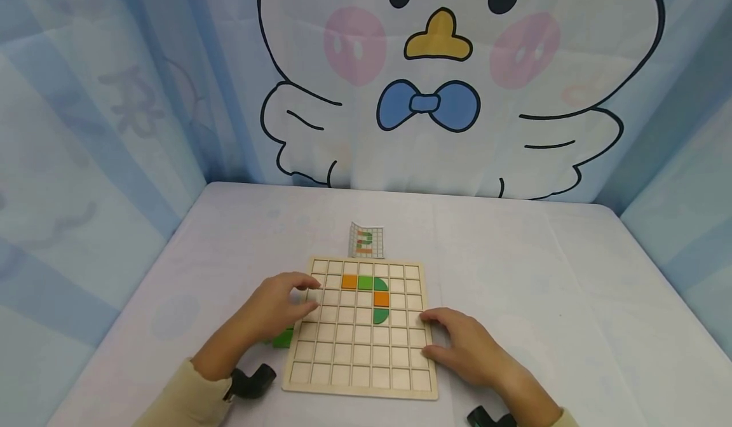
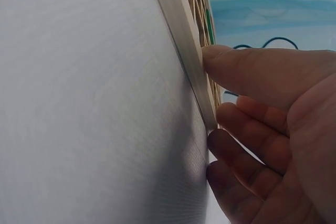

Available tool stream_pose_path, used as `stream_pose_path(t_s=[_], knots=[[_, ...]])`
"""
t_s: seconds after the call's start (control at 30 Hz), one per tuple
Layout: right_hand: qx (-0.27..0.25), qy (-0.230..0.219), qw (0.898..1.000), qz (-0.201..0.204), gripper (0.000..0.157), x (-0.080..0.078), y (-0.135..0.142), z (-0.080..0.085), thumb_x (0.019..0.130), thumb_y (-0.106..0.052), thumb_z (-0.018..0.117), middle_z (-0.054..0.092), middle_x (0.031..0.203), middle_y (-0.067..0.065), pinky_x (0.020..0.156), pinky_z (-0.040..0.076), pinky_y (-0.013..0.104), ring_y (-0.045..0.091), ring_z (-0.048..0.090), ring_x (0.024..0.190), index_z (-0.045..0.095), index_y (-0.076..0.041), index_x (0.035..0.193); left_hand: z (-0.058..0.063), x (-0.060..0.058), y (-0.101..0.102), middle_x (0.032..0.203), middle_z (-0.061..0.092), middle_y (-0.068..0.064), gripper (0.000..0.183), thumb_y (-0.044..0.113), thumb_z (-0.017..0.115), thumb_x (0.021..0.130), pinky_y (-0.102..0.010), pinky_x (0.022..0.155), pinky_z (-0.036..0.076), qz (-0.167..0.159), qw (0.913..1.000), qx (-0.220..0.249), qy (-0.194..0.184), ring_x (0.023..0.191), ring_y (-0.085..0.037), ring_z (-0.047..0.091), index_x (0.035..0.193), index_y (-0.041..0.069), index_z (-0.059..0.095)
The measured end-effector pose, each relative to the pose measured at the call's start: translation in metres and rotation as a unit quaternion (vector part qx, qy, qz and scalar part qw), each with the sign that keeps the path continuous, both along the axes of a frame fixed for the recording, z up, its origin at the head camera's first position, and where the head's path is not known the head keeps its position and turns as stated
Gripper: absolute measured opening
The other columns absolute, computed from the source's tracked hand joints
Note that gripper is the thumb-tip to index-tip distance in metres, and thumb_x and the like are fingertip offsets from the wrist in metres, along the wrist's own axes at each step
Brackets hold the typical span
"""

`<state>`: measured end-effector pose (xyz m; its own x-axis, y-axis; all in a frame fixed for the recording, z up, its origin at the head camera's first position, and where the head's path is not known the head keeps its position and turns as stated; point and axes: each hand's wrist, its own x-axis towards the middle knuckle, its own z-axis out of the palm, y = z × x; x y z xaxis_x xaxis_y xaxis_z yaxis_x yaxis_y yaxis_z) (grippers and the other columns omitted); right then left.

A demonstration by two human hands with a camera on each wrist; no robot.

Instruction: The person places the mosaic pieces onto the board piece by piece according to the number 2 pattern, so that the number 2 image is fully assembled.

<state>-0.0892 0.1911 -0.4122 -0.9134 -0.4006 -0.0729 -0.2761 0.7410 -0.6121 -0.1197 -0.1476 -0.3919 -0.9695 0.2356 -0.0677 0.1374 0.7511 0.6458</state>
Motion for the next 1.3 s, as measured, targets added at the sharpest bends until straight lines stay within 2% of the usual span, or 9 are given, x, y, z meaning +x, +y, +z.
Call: stream_pose_path(t_s=[0.27, 0.4, 0.67, 0.97, 1.3], knots=[[0.001, 0.002, 1.000, -0.003, 0.047, 0.000, 0.001, 0.001, 0.087, -0.026, 0.078, 0.062, 0.130, 0.003, 0.105, 0.041, 0.053, 0.030, 0.054, 0.127, 0.063, -0.009, 0.128, 0.001, 0.004, -0.019, 0.117, 0.067, -0.006, 0.033, 0.016, 0.075, 0.090, -0.042, 0.083, 0.053, 0.013, 0.9997, -0.019, 0.004, 0.094, -0.022, 0.058, 0.121, 0.009, 0.069], [0.001, 0.004, 1.000, -0.003, 0.046, 0.000, 0.001, 0.001, 0.087, -0.026, 0.078, 0.062, 0.130, 0.003, 0.105, 0.041, 0.053, 0.030, 0.054, 0.127, 0.063, -0.008, 0.128, 0.001, 0.004, -0.024, 0.119, 0.066, -0.006, 0.034, 0.016, 0.075, 0.089, -0.046, 0.092, 0.052, 0.025, 0.9994, -0.026, -0.004, 0.101, -0.022, 0.059, 0.122, 0.009, 0.069], [-0.002, 0.001, 1.000, -0.003, 0.047, 0.000, 0.000, 0.000, 0.087, -0.027, 0.078, 0.062, 0.130, 0.002, 0.105, 0.041, 0.052, 0.029, 0.054, 0.127, 0.063, -0.009, 0.128, -0.004, 0.010, -0.036, 0.118, 0.067, -0.006, 0.032, 0.014, 0.075, 0.089, -0.054, 0.099, 0.046, 0.033, 0.9991, -0.024, -0.009, 0.114, -0.029, 0.059, 0.120, 0.007, 0.069], [-0.002, 0.004, 1.000, -0.003, 0.046, 0.000, 0.001, 0.000, 0.087, -0.027, 0.078, 0.062, 0.129, 0.001, 0.105, 0.041, 0.052, 0.028, 0.055, 0.127, 0.063, -0.009, 0.127, -0.008, 0.013, -0.052, 0.109, 0.068, -0.001, 0.024, 0.010, 0.073, 0.089, -0.053, 0.098, 0.047, 0.039, 0.9989, -0.024, -0.010, 0.110, -0.029, 0.060, 0.112, 0.008, 0.070], [0.003, 0.005, 1.000, 0.001, 0.047, 0.000, 0.001, 0.000, 0.088, -0.027, 0.077, 0.062, 0.130, 0.002, 0.105, 0.041, 0.052, 0.029, 0.055, 0.127, 0.063, -0.009, 0.128, -0.012, 0.013, -0.060, 0.112, 0.069, -0.006, 0.020, 0.011, 0.074, 0.088, -0.055, 0.095, 0.048, 0.052, 0.9973, -0.046, -0.022, 0.109, -0.033, 0.060, 0.108, 0.010, 0.072]])
